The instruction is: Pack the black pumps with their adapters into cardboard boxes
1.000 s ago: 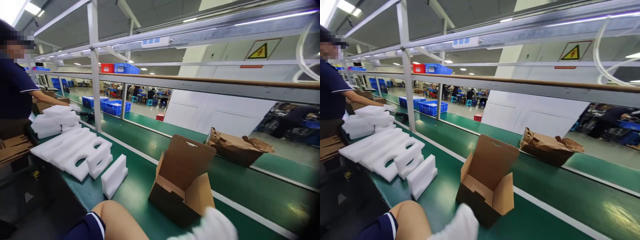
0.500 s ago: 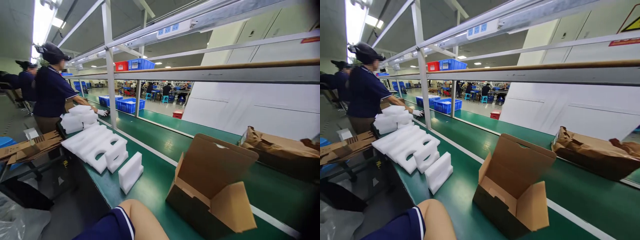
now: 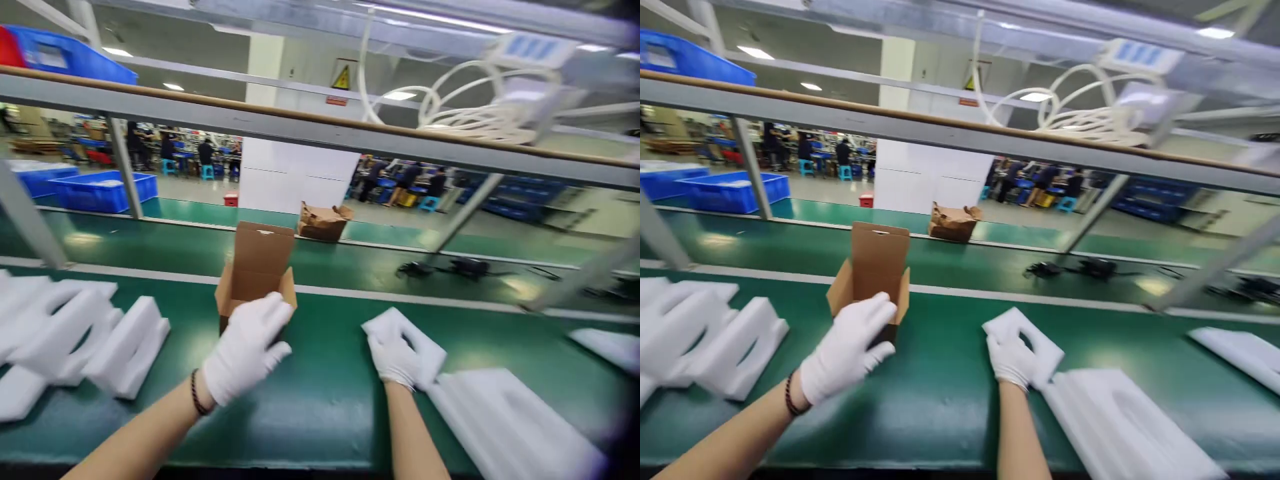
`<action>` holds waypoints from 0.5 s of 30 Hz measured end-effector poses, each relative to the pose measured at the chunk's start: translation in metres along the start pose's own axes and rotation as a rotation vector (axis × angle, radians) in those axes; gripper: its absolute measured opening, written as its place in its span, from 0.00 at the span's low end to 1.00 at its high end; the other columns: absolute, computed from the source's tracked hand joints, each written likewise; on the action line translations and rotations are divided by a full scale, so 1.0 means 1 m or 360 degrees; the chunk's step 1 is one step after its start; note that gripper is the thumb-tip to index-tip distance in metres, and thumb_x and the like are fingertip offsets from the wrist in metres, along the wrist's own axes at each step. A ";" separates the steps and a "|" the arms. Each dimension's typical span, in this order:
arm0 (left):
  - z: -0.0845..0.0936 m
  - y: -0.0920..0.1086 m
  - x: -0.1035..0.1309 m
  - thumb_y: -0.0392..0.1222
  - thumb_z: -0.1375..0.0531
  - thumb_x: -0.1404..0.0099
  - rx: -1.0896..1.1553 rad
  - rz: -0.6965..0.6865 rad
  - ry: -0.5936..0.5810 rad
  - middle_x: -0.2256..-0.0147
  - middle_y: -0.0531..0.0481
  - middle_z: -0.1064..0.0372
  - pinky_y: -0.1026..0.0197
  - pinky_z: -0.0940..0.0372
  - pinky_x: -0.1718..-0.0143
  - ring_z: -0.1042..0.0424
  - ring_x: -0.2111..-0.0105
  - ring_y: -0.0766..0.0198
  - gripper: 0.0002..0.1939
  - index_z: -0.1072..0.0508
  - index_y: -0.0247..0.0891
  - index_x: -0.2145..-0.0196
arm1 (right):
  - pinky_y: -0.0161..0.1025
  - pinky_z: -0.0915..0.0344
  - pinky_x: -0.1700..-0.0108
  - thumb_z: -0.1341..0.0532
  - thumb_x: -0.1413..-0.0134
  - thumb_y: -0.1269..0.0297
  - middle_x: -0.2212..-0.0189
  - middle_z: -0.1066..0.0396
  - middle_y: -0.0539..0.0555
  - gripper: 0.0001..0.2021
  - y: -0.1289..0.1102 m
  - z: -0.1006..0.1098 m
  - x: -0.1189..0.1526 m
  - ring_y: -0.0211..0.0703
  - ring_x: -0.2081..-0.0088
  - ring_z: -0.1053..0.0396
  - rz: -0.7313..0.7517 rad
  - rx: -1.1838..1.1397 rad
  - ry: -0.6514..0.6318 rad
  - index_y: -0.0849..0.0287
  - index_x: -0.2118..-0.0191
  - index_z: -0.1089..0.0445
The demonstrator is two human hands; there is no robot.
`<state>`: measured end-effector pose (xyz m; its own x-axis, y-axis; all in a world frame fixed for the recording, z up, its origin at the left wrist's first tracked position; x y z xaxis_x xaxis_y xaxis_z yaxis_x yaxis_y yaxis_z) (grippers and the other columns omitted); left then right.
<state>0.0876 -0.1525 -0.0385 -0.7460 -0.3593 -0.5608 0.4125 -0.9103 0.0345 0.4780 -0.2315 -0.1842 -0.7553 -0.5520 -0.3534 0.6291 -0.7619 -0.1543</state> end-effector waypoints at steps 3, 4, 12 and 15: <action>-0.033 -0.047 0.013 0.48 0.47 0.30 -0.0051 0.0188 0.0069 0.46 0.32 0.31 0.46 0.32 0.51 0.28 0.49 0.46 0.26 0.37 0.32 0.39 | 0.51 0.39 0.63 0.47 0.38 0.55 0.64 0.27 0.68 0.21 0.020 0.000 0.004 0.62 0.62 0.27 -0.0041 0.0147 -0.0013 0.62 0.47 0.29; -0.043 -0.060 0.020 0.45 0.49 0.29 -0.0070 0.0206 0.0028 0.54 0.35 0.25 0.49 0.31 0.56 0.25 0.57 0.50 0.23 0.35 0.32 0.40 | 0.49 0.39 0.62 0.47 0.38 0.55 0.63 0.27 0.67 0.22 0.021 -0.001 0.003 0.61 0.62 0.27 -0.0035 0.0169 -0.0018 0.63 0.46 0.30; -0.040 -0.121 0.054 0.48 0.55 0.29 -0.0233 0.0287 -0.0036 0.71 0.48 0.24 0.60 0.34 0.71 0.26 0.74 0.58 0.24 0.27 0.37 0.46 | 0.44 0.41 0.58 0.45 0.39 0.54 0.62 0.27 0.63 0.23 0.018 -0.002 0.005 0.56 0.59 0.28 -0.0008 0.0184 -0.0060 0.63 0.45 0.31; -0.033 -0.117 0.065 0.55 0.53 0.31 -0.0349 0.0283 0.0213 0.61 0.41 0.23 0.52 0.30 0.63 0.24 0.65 0.49 0.28 0.33 0.35 0.42 | 0.44 0.41 0.57 0.45 0.39 0.54 0.61 0.27 0.64 0.24 0.018 -0.001 0.008 0.57 0.59 0.29 -0.0011 0.0181 -0.0058 0.64 0.42 0.33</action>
<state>0.0078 -0.0624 -0.1061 -0.5828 -0.4653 -0.6662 0.6440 -0.7645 -0.0294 0.4834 -0.2496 -0.1907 -0.7669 -0.5572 -0.3184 0.6005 -0.7981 -0.0498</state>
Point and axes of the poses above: each hand's wrist, its own x-axis away from the middle knuckle, its own z-axis out of the back of the hand, y = z × x, the point moved 2 cm from there along -x, towards the middle knuckle
